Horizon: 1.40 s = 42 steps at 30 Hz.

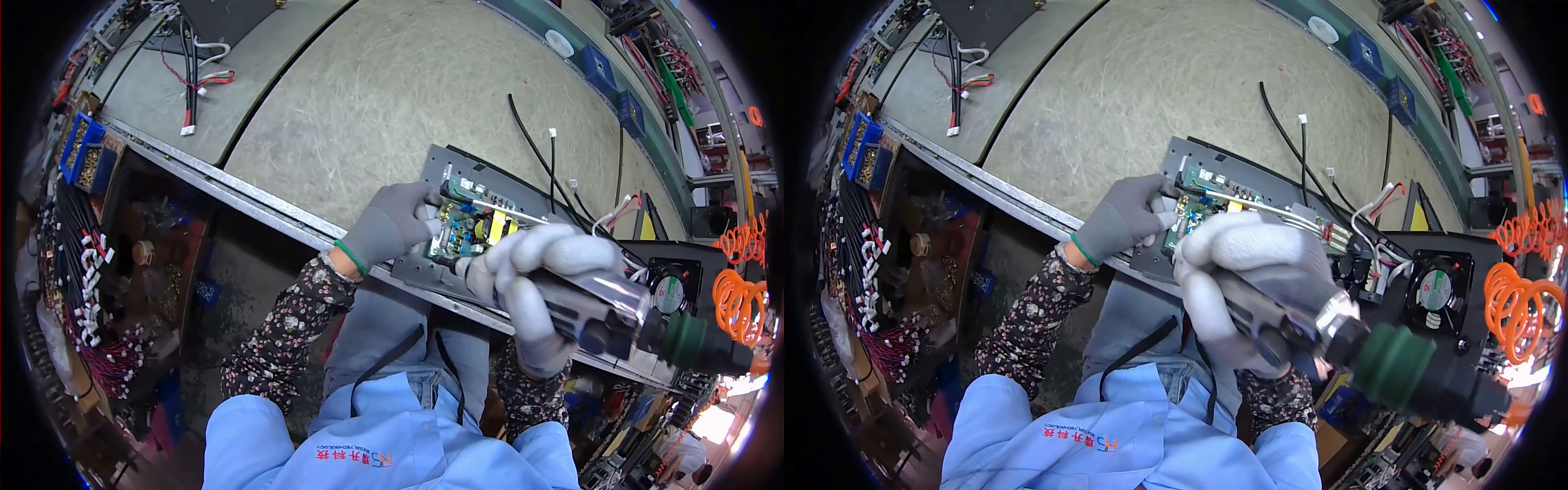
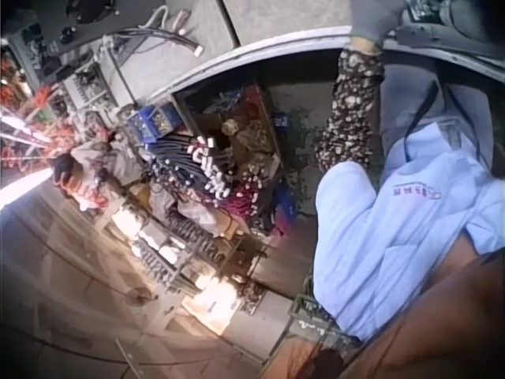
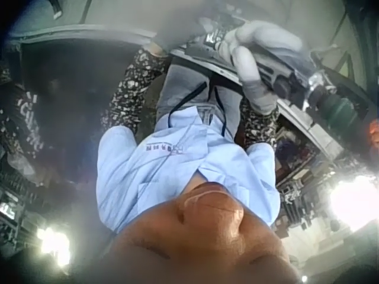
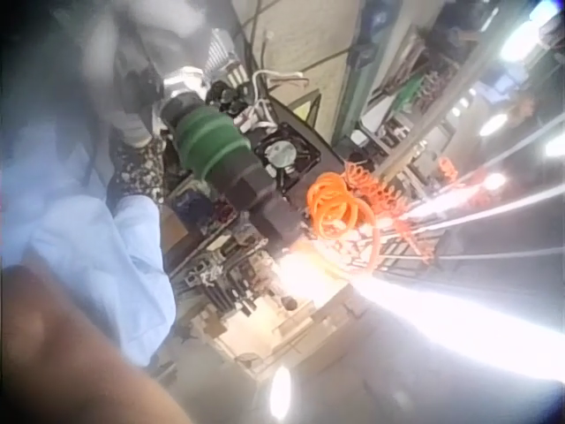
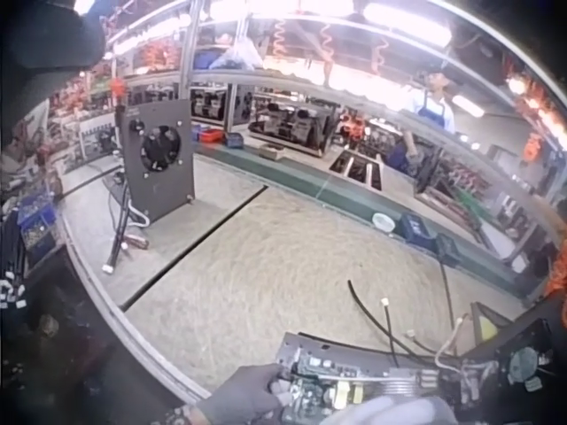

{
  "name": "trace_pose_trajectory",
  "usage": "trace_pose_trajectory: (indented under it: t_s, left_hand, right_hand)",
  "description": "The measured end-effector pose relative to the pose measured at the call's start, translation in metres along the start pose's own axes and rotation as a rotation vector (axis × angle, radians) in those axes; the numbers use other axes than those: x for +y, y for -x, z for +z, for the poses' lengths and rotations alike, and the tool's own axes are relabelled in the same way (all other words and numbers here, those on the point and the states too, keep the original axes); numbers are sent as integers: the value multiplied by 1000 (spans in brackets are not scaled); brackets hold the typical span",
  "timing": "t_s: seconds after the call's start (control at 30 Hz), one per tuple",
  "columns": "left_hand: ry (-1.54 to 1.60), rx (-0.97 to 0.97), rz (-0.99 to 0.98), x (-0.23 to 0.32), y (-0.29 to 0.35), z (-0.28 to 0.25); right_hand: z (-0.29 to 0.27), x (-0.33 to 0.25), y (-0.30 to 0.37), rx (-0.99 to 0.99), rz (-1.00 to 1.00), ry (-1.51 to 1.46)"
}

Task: The person assembles electronic components into a metal chassis by securing printed circuit boards, a fan, and a heatsink with screws using an electric screwdriver.

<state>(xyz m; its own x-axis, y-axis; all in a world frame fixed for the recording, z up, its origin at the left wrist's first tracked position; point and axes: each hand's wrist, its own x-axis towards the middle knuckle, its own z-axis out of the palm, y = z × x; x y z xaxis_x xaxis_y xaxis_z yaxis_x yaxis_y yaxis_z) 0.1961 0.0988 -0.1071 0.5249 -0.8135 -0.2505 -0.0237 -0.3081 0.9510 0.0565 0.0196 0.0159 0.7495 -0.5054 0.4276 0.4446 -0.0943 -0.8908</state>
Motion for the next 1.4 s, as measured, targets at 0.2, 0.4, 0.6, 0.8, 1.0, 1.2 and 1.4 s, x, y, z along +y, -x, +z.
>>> trace_pose_trajectory:
  t_s: [0.2,0.4,0.6,0.8,1.0,1.2,1.4]
  left_hand:
    - [-3,-19,-5,1,1,-1]
    - [-103,39,82,-3,1,1]
    - [-7,8,49,4,3,0]
    - [-13,204,188,7,16,11]
    - [-709,246,660,40,25,36]
    - [-893,142,621,31,13,54]
    - [-970,161,650,32,11,53]
  right_hand:
    - [-1,12,-1,-36,155,22]
    - [2,29,2,-87,134,357]
    - [-3,-17,-3,109,92,94]
    - [-37,-49,12,177,64,70]
    - [-58,-30,30,212,181,376]
    - [-65,-9,34,12,125,524]
    - [-63,-11,25,102,110,404]
